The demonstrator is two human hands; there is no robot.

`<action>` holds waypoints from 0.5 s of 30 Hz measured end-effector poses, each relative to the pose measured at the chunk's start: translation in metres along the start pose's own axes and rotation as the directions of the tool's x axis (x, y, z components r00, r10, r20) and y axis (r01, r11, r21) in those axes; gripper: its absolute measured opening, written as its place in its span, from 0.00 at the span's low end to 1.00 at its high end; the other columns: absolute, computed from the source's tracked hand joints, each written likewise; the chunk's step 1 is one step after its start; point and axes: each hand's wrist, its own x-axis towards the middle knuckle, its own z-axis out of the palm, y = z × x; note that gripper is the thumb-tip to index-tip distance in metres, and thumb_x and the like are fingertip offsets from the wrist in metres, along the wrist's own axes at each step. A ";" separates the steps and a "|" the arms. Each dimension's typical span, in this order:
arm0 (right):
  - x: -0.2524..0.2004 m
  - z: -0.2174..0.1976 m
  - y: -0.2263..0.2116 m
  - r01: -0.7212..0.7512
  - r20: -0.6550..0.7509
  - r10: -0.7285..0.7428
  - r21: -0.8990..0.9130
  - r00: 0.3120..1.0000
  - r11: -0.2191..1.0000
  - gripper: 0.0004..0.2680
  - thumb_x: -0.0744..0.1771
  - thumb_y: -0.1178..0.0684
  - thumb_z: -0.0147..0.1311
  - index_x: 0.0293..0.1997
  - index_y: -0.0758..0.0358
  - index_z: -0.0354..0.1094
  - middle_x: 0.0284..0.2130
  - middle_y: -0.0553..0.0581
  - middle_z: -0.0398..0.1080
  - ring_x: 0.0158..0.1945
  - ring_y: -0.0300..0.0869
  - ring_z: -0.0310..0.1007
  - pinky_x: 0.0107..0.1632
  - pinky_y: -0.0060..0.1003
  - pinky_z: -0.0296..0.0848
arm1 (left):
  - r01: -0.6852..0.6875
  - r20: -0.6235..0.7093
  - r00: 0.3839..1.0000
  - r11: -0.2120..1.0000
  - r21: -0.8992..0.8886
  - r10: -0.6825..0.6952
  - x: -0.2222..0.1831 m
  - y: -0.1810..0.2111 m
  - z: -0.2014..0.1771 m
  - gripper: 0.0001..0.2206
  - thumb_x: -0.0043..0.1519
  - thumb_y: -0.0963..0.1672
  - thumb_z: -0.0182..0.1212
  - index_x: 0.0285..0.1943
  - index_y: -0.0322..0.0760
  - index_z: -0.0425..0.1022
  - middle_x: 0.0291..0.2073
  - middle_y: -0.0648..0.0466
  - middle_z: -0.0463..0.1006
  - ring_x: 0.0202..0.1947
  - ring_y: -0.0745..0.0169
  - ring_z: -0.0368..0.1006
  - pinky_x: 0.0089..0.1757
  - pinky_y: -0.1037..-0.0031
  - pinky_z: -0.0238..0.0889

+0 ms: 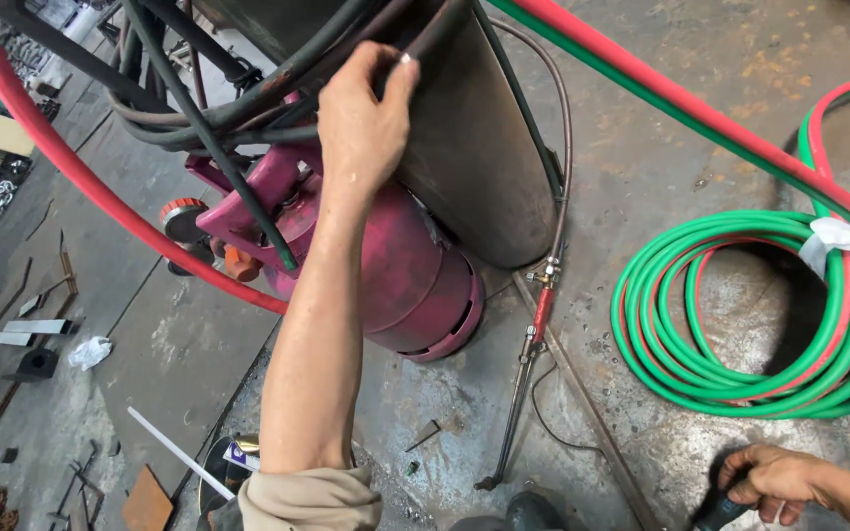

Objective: The person is using a screwdriver to tighten and secure metal hose clamps on gas lines connected to industrial cylinders.

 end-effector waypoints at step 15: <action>-0.015 0.040 -0.023 -0.027 -0.182 -0.208 -0.812 0.961 0.583 0.09 0.61 0.52 0.58 0.43 0.43 0.79 0.40 0.48 0.79 0.52 0.45 0.78 0.51 0.41 0.76 | -0.191 -0.156 0.964 0.967 0.167 0.217 -0.220 -0.069 0.135 0.17 0.65 0.44 0.65 0.63 0.40 0.73 0.55 0.46 0.74 0.56 0.45 0.70 0.54 0.59 0.63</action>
